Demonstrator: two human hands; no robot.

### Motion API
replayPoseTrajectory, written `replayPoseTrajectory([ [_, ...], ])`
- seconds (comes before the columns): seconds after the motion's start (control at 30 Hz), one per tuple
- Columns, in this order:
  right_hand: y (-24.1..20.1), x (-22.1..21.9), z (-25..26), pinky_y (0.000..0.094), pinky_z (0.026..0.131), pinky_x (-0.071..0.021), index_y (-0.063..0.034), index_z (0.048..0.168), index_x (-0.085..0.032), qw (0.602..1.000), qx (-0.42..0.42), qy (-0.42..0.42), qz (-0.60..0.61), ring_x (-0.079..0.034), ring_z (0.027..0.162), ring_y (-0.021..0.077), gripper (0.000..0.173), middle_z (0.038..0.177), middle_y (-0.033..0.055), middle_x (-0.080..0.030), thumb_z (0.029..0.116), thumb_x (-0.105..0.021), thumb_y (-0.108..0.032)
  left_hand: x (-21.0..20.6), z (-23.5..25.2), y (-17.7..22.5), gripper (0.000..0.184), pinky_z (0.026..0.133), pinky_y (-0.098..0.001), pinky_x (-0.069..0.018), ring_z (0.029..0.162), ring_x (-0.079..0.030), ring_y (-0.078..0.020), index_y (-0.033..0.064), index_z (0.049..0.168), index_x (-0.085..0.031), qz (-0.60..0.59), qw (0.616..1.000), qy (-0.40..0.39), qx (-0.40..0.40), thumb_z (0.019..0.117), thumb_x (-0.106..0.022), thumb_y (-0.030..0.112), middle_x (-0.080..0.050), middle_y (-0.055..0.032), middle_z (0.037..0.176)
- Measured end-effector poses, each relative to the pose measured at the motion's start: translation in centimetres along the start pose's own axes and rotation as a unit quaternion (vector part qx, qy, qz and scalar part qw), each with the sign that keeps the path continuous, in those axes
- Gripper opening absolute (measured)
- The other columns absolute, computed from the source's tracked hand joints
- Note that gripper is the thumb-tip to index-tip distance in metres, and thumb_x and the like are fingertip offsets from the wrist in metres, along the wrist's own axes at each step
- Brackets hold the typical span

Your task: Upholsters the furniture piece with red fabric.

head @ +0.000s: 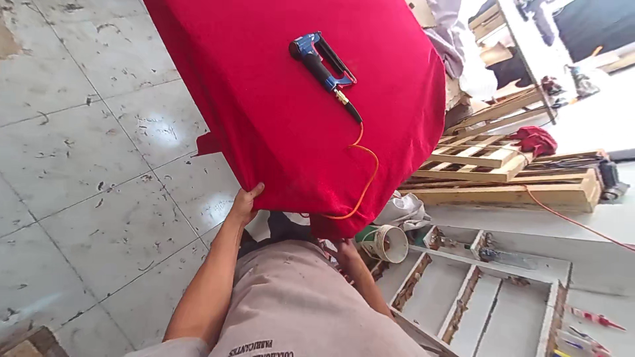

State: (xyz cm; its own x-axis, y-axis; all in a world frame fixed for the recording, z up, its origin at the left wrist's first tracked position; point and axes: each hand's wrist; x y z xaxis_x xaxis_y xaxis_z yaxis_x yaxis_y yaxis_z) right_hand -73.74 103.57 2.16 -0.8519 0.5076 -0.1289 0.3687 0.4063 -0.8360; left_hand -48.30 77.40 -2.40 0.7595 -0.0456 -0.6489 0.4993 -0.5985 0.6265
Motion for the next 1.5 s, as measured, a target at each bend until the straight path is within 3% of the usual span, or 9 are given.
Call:
replayPoseTrajectory([
  [0.1,0.1,-1.7,-0.4,0.0410,0.074,-0.0643,0.0055,0.106,-0.064,0.984,0.030,0.067,-0.163,-0.075,0.075,0.0215,0.032,0.083,0.0106,-0.076,0.1028,-0.058,-0.025,0.2,-2.3,-0.5,0.026,0.082,-0.0387,-0.0640,0.092,-0.074,-0.0192,0.0022,0.129,-0.050,0.043,0.999,0.005,0.015,0.1067,-0.052,0.014,-0.074,-0.0086,0.103],
  [0.2,-0.9,0.6,-2.9,0.0306,0.057,-0.0572,-0.0055,0.082,-0.067,0.922,0.082,0.118,-0.360,-0.062,0.055,0.0083,0.035,0.062,-0.0028,-0.064,0.1053,-0.048,-0.023,-0.3,-3.5,0.0,0.019,0.073,-0.0299,-0.0609,0.081,-0.072,-0.0123,0.0036,0.119,-0.056,0.090,0.995,0.005,-0.043,0.1067,-0.051,0.017,-0.074,-0.0037,0.095],
  [0.33,-2.5,5.9,-9.1,0.0562,0.059,-0.0474,-0.0055,0.067,-0.062,0.745,0.053,0.126,-0.653,-0.063,0.060,0.0306,0.050,0.059,0.0108,-0.058,0.0996,-0.044,-0.038,-4.2,-5.0,2.7,0.023,0.096,-0.0353,-0.0594,0.099,-0.072,-0.0110,-0.0030,0.118,-0.059,0.162,0.969,0.000,-0.189,0.1035,-0.056,0.015,-0.073,-0.0042,0.103],
  [0.5,-7.2,4.3,-10.4,0.0432,0.056,-0.0544,-0.0078,0.077,-0.069,0.706,0.200,0.152,-0.662,-0.065,0.059,0.0170,0.037,0.065,0.0038,-0.065,0.0975,-0.054,-0.034,-11.2,-7.2,5.3,0.028,0.070,-0.0378,-0.0621,0.074,-0.070,-0.0113,0.0027,0.101,-0.068,0.236,0.934,0.047,-0.263,0.1058,-0.054,0.027,-0.071,-0.0034,0.080],
  [0.7,-15.2,-7.7,-2.6,0.0390,0.103,-0.0521,0.0128,0.143,-0.042,0.690,0.437,0.024,-0.576,-0.055,0.131,0.0273,0.088,0.140,0.0295,-0.053,0.0848,-0.078,-0.043,-19.5,-9.7,5.4,0.034,0.063,-0.0463,-0.0547,0.066,-0.064,-0.0243,0.0000,0.092,-0.066,0.242,0.943,0.045,-0.225,0.1068,-0.052,0.028,-0.062,-0.0104,0.069],
  [0.83,-13.1,-12.2,-1.1,0.0348,0.099,-0.0541,0.0200,0.134,-0.043,0.686,0.410,0.035,-0.600,-0.067,0.112,0.0177,0.085,0.117,0.0240,-0.067,0.0795,-0.078,-0.036,-18.9,-10.4,5.0,0.033,0.063,-0.0433,-0.0528,0.064,-0.062,-0.0223,0.0006,0.088,-0.064,0.202,0.950,0.056,-0.230,0.1063,-0.053,0.026,-0.059,-0.0086,0.066],
  [0.93,-11.1,-13.1,-0.6,0.0350,0.081,-0.0594,0.0119,0.108,-0.064,0.672,0.436,0.011,-0.598,-0.071,0.088,0.0164,0.035,0.092,0.0156,-0.072,0.0920,-0.065,-0.019,-15.1,-11.3,3.2,0.032,0.070,-0.0408,-0.0562,0.071,-0.066,-0.0177,-0.0001,0.092,-0.068,0.169,0.955,0.065,-0.235,0.1052,-0.053,0.025,-0.065,-0.0078,0.073],
  [1.17,-6.1,-12.6,3.4,0.0460,0.083,-0.0588,-0.0045,0.102,-0.073,0.575,0.373,-0.165,-0.710,-0.074,0.089,0.0262,0.019,0.094,0.0097,-0.076,0.0974,-0.055,-0.009,-0.2,-8.6,-4.9,0.032,0.079,-0.0372,-0.0624,0.079,-0.072,-0.0129,-0.0014,0.103,-0.070,0.223,0.970,0.059,-0.075,0.1060,-0.052,0.025,-0.074,-0.0071,0.087],
  [1.5,-7.6,-13.5,3.4,0.0461,0.079,-0.0593,-0.0046,0.102,-0.072,0.577,0.351,-0.185,-0.714,-0.074,0.086,0.0281,0.019,0.091,0.0109,-0.075,0.0941,-0.055,-0.006,-5.2,-3.8,4.5,0.037,0.090,-0.0427,-0.0601,0.103,-0.072,-0.0210,0.0093,0.135,-0.058,-0.061,0.995,0.054,0.059,0.1072,-0.051,0.033,-0.073,-0.0095,0.115],
])
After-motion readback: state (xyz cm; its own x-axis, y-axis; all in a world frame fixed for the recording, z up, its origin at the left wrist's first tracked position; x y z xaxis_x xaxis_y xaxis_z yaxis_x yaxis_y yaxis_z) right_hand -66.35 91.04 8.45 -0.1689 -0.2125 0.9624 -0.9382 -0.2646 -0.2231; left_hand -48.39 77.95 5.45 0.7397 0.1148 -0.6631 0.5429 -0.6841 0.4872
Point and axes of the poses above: each hand's wrist, its own z-axis towards the middle knuckle, its own x-axis out of the back of the hand, y = z × x
